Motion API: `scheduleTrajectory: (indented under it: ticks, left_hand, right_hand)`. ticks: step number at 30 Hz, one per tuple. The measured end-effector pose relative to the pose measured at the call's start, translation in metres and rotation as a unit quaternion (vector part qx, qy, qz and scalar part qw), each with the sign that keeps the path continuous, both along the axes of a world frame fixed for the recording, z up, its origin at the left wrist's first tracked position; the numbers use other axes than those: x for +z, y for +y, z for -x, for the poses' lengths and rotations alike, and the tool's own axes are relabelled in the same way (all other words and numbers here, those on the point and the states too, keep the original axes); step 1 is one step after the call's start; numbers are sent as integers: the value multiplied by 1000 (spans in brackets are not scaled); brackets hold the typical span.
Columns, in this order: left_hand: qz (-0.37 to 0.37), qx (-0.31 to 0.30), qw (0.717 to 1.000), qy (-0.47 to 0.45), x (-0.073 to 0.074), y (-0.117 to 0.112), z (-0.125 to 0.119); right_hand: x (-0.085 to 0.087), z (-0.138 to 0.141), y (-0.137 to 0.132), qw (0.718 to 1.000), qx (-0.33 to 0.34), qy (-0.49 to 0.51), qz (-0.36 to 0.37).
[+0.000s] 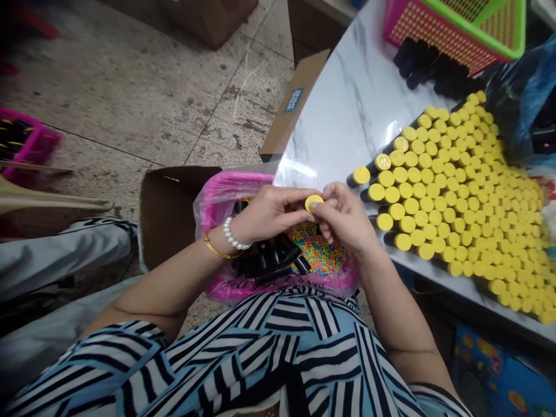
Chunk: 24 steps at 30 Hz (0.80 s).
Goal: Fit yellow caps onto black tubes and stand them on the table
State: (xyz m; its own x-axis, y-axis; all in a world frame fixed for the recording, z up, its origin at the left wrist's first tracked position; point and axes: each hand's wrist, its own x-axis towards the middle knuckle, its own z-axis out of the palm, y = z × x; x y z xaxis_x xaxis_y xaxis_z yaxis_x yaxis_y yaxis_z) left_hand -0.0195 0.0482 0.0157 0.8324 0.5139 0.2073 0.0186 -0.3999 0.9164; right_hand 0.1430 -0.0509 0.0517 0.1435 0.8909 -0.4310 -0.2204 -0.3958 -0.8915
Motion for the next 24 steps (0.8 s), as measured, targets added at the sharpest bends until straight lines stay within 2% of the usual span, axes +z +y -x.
scheduleTrajectory:
  ticks: [2, 5, 10, 14, 17, 21, 24]
  left_hand:
    - [12, 0, 1000, -11, -2, 0, 0]
    - [4, 8, 1000, -29, -4, 0, 1]
    - [8, 9, 1000, 4, 3, 4, -1]
    - [25, 6, 1000, 16, 7, -1, -2]
    - [37, 12, 999, 1, 4, -6, -2]
    - [-11, 46, 999, 2, 1, -7, -2]
    - [-44, 58, 997, 10, 1, -8, -4]
  right_hand:
    - [0, -5, -3, 999, 29, 29, 14]
    - [2, -7, 0, 998, 32, 51, 24]
    - [4, -3, 14, 999, 18, 11, 37]
    - [1, -3, 9, 1000, 21, -11, 2]
    - [-1, -6, 1, 999, 42, 4, -30]
    - [-3, -9, 4, 997, 62, 19, -40]
    - [-6, -6, 9, 997, 50, -31, -42]
